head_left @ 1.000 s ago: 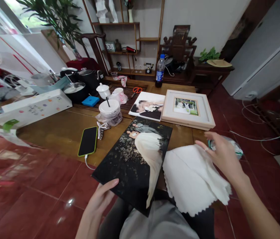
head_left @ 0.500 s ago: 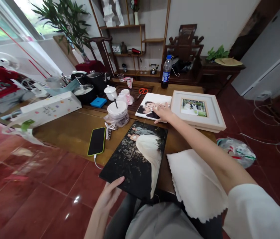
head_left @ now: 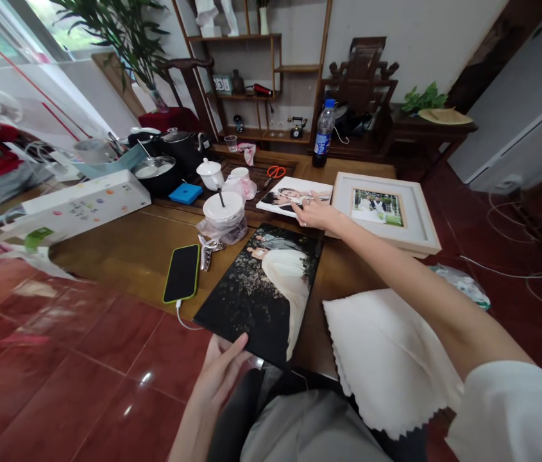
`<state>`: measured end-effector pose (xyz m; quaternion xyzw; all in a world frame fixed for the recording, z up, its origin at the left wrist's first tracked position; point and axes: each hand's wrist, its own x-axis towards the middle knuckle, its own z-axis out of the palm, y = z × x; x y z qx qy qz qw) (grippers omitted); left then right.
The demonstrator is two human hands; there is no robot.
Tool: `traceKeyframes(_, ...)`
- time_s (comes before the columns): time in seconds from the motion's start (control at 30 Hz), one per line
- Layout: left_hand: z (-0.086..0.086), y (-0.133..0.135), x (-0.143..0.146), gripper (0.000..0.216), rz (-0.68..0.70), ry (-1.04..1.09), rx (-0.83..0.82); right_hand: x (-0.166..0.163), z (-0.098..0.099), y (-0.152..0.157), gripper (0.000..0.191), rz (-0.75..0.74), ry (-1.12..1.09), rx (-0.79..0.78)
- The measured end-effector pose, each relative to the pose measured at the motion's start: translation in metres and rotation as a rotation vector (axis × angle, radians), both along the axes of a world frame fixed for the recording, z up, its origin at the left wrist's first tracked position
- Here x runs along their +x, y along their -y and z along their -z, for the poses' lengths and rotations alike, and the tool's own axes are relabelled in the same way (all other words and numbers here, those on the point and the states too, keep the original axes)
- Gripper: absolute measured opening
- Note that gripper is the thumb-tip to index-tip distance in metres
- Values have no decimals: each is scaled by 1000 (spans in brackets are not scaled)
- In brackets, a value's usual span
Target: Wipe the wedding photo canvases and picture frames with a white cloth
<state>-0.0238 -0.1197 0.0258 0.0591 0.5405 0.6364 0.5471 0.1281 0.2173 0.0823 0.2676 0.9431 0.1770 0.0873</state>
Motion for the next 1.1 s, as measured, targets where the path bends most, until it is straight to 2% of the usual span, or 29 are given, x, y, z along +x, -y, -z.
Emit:
traceKeyframes(0.17, -6, -19, 17, 50, -46, -103, 105, -2, -28, -4, 47, 18, -28, -44)
traceKeyframes(0.3, -10, -39, 26, 65, 48, -111, 209, 1, -39, -9, 47, 20, -78, -66)
traceKeyframes(0.43, -7, -59, 25, 70, 123, -123, 254, 4, -41, -13, 50, 35, -124, -66)
traceKeyframes(0.53, -1, -72, 21, 70, 159, -138, 227, 4, -42, -14, 52, 52, -147, -60)
traceKeyframes(0.7, 8, -90, 19, 60, 170, -163, 201, 4, -50, -14, 45, 54, -154, -61)
traceKeyframes(0.87, 9, -110, 18, 56, 185, -179, 199, 8, -57, -17, 37, 71, -143, -57)
traceKeyframes(1.1, 10, -144, 15, 51, 207, -181, 165, 5, -49, -9, 46, 77, -134, -26)
